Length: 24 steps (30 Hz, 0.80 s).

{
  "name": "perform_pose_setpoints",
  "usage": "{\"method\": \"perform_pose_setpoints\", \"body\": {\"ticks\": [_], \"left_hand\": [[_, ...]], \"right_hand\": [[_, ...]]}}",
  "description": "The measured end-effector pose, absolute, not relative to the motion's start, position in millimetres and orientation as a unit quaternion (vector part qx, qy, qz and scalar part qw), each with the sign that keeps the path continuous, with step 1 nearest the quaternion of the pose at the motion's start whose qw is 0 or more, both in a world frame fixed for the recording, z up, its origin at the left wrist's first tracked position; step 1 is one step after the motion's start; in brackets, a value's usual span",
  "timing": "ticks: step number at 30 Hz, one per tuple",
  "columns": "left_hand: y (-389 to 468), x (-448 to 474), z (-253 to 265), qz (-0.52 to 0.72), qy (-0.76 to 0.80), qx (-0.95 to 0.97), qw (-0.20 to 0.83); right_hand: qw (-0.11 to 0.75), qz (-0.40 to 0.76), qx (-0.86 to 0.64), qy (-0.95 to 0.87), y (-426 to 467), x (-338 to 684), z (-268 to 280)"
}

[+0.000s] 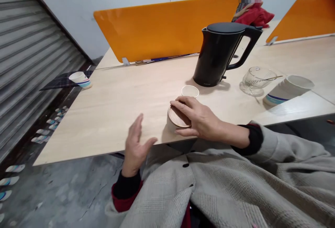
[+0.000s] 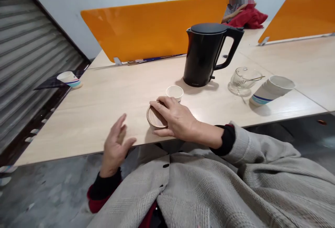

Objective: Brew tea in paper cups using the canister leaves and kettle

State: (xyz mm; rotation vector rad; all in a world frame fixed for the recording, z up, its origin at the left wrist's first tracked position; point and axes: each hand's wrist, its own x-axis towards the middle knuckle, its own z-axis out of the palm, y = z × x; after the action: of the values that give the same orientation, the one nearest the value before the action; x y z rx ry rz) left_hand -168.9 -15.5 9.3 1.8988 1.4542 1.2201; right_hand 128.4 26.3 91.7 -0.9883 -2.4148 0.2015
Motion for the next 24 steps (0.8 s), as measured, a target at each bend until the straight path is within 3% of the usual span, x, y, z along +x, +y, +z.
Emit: {"method": "perform_pose_setpoints", "body": {"ticks": [3, 7, 17, 24], "left_hand": [[-11, -125, 15, 0.426, 0.441, 0.714, 0.339], [2, -89, 17, 0.437, 0.417, 0.696, 0.388], [1, -45, 0, 0.486, 0.486, 0.664, 0.294], [2, -11, 1, 0.488, 0.45, 0.702, 0.256]], "right_hand": [[0.241, 0.08, -0.39, -0.885, 26, 121, 77], [0.24, 0.087, -0.427, -0.868, 25, 116, 77], [0.29, 0.064, -0.456, -0.839, 14, 119, 75], [0.332, 0.022, -0.469, -0.818, 3, 148, 67]]}}
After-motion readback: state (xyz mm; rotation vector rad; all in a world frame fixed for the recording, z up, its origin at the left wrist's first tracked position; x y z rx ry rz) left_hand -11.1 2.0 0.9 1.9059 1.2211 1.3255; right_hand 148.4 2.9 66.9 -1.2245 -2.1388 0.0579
